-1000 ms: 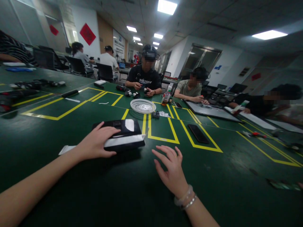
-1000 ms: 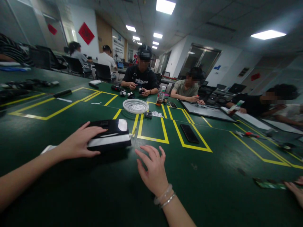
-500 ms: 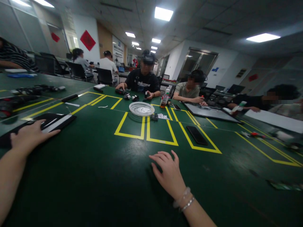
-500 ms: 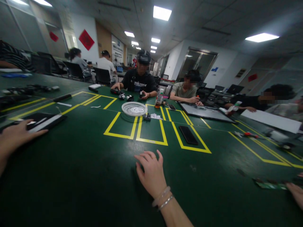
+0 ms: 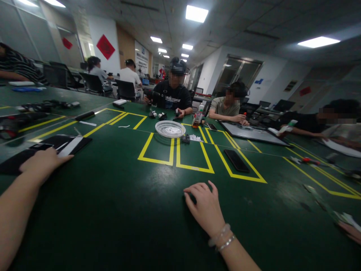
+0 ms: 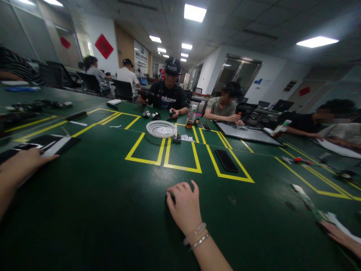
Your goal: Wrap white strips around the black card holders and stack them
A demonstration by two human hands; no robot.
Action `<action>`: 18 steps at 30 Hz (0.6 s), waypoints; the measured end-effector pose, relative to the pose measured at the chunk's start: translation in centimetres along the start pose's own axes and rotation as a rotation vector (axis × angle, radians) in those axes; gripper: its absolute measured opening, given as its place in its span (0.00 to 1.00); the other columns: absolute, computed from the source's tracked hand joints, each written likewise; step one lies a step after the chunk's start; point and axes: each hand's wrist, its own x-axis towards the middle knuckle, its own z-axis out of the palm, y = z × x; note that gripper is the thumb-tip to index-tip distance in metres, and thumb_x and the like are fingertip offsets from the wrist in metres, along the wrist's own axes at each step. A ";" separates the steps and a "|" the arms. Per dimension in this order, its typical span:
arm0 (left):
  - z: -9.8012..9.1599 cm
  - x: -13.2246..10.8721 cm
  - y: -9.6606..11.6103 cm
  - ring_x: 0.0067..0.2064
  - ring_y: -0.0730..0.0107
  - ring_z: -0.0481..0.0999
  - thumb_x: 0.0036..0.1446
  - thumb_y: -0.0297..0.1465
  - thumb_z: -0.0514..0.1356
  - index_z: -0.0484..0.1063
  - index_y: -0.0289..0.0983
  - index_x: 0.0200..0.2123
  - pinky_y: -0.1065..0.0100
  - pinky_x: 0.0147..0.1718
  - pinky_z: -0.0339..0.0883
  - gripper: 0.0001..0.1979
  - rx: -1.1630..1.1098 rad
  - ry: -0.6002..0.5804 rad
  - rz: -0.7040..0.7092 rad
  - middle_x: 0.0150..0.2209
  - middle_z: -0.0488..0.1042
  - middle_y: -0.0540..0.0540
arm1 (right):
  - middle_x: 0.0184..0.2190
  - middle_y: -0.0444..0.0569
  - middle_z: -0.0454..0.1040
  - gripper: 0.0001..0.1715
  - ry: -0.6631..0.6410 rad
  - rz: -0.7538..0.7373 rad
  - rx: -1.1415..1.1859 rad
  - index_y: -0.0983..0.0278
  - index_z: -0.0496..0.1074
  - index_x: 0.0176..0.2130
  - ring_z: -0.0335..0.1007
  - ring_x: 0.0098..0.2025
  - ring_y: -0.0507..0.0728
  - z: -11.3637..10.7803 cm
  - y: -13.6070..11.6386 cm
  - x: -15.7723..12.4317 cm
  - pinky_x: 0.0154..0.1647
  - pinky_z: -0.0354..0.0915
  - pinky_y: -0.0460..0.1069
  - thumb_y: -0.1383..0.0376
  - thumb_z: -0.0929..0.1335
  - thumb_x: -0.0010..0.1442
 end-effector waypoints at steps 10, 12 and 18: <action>1.6 0.2 12.0 0.49 0.42 0.72 0.57 0.52 0.50 0.69 0.28 0.56 0.53 0.42 0.63 0.37 0.085 0.021 -0.054 0.49 0.73 0.33 | 0.38 0.46 0.79 0.08 -0.059 -0.011 -0.052 0.56 0.76 0.41 0.74 0.45 0.61 0.5 0.2 0.0 0.60 0.52 0.71 0.66 0.67 0.63; 3.5 -0.5 16.1 0.50 0.48 0.72 0.61 0.49 0.52 0.69 0.33 0.58 0.56 0.45 0.65 0.31 0.061 -0.036 0.099 0.53 0.72 0.36 | 0.45 0.48 0.78 0.13 -0.026 -0.040 -0.045 0.55 0.75 0.47 0.72 0.49 0.62 0.2 0.2 0.1 0.61 0.53 0.69 0.66 0.68 0.63; 8.0 -5.1 24.8 0.45 0.61 0.75 0.63 0.36 0.56 0.70 0.47 0.57 0.67 0.40 0.68 0.19 -0.001 -0.259 0.589 0.48 0.73 0.47 | 0.59 0.47 0.71 0.28 -0.111 -0.252 0.019 0.52 0.65 0.60 0.64 0.62 0.62 -0.5 -0.4 -0.1 0.66 0.47 0.66 0.62 0.70 0.63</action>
